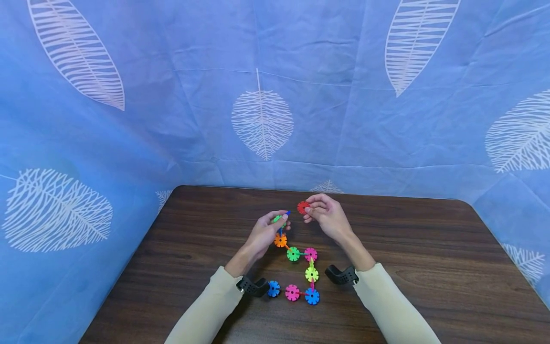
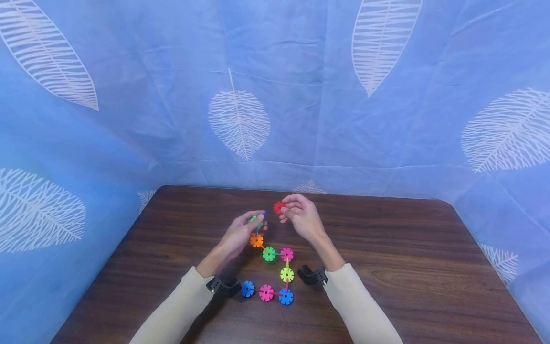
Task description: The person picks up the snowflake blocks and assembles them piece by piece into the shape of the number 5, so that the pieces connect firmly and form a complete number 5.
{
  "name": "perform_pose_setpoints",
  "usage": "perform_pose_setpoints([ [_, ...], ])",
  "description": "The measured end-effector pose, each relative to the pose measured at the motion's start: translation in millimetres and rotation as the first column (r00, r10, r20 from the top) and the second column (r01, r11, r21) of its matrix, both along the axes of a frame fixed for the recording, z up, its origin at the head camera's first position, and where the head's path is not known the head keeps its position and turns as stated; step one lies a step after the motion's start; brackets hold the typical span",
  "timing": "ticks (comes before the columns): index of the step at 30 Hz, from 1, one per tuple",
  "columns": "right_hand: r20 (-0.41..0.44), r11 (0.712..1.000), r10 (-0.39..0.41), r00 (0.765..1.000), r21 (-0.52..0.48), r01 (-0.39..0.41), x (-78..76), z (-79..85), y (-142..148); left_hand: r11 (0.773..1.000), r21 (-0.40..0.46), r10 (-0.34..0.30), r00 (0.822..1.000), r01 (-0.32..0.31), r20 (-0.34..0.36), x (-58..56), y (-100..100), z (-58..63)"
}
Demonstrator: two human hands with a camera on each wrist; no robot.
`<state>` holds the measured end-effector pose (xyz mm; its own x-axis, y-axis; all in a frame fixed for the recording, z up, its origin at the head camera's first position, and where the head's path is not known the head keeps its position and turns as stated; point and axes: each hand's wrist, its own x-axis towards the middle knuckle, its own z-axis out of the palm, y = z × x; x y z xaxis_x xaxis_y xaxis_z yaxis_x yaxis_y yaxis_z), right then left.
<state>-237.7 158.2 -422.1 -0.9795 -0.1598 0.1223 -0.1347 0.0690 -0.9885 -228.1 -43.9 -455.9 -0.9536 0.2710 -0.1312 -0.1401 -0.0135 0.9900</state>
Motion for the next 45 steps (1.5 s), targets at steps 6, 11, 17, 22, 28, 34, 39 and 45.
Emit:
perform_pose_setpoints([
  [6, 0.023, 1.0, -0.006, 1.0, -0.003, 0.006, 0.3, -1.2, -3, 0.999, -0.014, -0.04, 0.999, 0.04, -0.017, 0.0, 1, 0.9],
  [11, 0.044, 1.0, -0.002, 0.999, 0.004, 0.002, 2.5, -1.1, -5, 0.998, -0.016, -0.059, 0.998, 0.058, -0.033, 1.3, 2, 2.4],
  [17, 0.048, 1.0, 0.001, 0.999, 0.017, -0.002, 3.7, -2.2, -5, 0.998, -0.019, -0.06, 0.997, 0.06, -0.041, 1.9, 3, 2.8],
  [22, 0.058, 1.0, 0.007, 0.998, 0.017, -0.008, 4.2, -3.7, -5, 0.998, -0.028, -0.065, 0.996, 0.063, -0.059, 1.4, 3, 0.7],
  [28, 0.038, 0.999, -0.004, 0.999, 0.034, 0.002, 5.2, -5.8, -5, 0.995, -0.074, -0.068, 0.992, 0.061, -0.102, 2.1, 2, 0.2],
  [34, -0.007, 0.997, -0.014, 1.0, 0.082, 0.015, 6.1, -9.5, -3, 0.992, -0.11, -0.079, 0.985, 0.063, -0.155, 4.0, 1, 1.2],
  [39, -0.055, 0.997, -0.009, 0.998, 0.08, 0.013, 8.5, -12.8, -3, 0.992, -0.111, -0.074, 0.98, 0.055, -0.184, 5.3, 2, 1.8],
  [45, -0.08, 0.999, -0.006, 0.997, 0.048, 0.01, 11.0, -16.5, -3, 0.994, -0.103, -0.065, 0.978, 0.045, -0.197, 5.1, 3, 0.5],
])
